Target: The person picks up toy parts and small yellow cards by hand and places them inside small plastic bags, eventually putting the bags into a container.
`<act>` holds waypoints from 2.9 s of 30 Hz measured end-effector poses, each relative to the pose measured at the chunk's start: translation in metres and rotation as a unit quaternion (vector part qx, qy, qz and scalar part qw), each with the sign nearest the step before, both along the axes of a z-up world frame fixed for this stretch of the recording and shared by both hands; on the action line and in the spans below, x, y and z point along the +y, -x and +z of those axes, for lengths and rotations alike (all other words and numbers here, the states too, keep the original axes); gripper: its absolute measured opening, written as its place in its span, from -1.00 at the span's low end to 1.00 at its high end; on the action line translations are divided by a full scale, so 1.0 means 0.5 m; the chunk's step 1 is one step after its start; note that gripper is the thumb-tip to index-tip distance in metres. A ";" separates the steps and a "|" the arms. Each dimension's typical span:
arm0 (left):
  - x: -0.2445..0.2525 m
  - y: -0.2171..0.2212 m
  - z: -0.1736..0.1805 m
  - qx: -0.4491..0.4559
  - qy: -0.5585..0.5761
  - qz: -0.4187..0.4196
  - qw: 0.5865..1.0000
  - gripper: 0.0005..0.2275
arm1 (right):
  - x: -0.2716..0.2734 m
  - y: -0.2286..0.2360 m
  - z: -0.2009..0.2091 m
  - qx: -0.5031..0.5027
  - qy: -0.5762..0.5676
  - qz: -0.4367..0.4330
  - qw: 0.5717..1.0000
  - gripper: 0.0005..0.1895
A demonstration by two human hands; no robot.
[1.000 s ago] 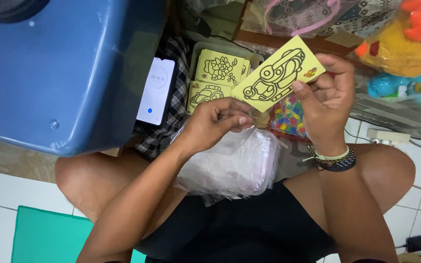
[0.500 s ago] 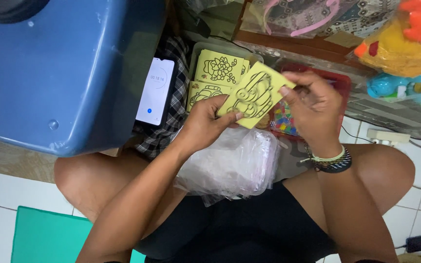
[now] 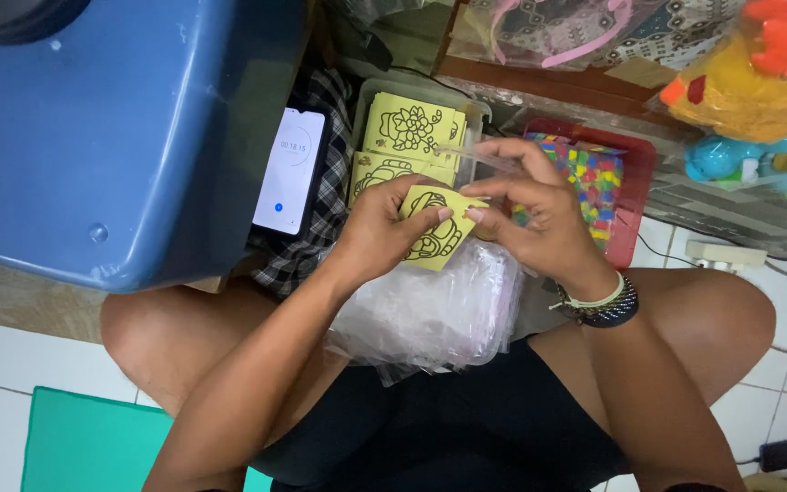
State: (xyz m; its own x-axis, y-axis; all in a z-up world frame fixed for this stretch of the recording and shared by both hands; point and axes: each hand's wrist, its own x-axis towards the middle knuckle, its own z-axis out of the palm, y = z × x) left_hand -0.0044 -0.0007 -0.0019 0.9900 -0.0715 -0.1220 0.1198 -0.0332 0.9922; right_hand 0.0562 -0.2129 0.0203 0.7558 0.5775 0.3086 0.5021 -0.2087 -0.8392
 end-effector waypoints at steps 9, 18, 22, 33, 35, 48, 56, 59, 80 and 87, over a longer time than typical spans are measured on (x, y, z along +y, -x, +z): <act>0.004 0.000 -0.001 -0.005 -0.019 -0.007 1.000 -0.83 | -0.003 0.002 0.004 0.021 0.024 0.043 0.999 -0.85; -0.003 -0.007 -0.015 -0.008 -0.029 -0.003 1.000 -0.82 | -0.011 -0.001 -0.003 0.041 0.030 0.014 0.999 -0.83; -0.004 -0.006 -0.005 0.001 -0.038 -0.004 0.999 -0.79 | -0.010 -0.003 -0.011 0.026 0.034 0.002 0.999 -0.94; 0.002 -0.006 -0.003 0.006 -0.064 -0.017 0.998 -0.91 | -0.023 -0.010 -0.004 0.026 0.023 -0.089 0.995 -0.93; 0.006 -0.009 -0.003 0.004 -0.056 -0.010 0.998 -0.91 | -0.031 -0.016 -0.006 0.028 0.014 -0.093 0.995 -0.93; 0.019 -0.017 0.002 -0.006 -0.032 0.048 0.998 -0.85 | -0.120 0.039 -0.090 0.007 0.374 0.018 0.927 -0.78; 0.029 -0.021 0.029 -0.001 -0.043 0.071 0.997 -0.88 | -0.117 0.078 -0.186 -0.018 0.551 0.084 0.830 -0.57; 0.030 -0.020 0.027 0.000 -0.024 0.079 0.997 -0.89 | -0.111 0.069 -0.159 -0.009 0.516 0.080 0.853 -0.68; 0.029 -0.015 0.016 -0.002 -0.023 0.078 0.997 -0.86 | -0.106 0.028 -0.260 -0.111 0.458 -0.029 0.882 -0.89; 0.029 -0.015 0.023 -0.008 -0.023 0.081 0.996 -0.87 | -0.112 0.025 -0.241 -0.060 0.381 -0.026 0.922 -0.93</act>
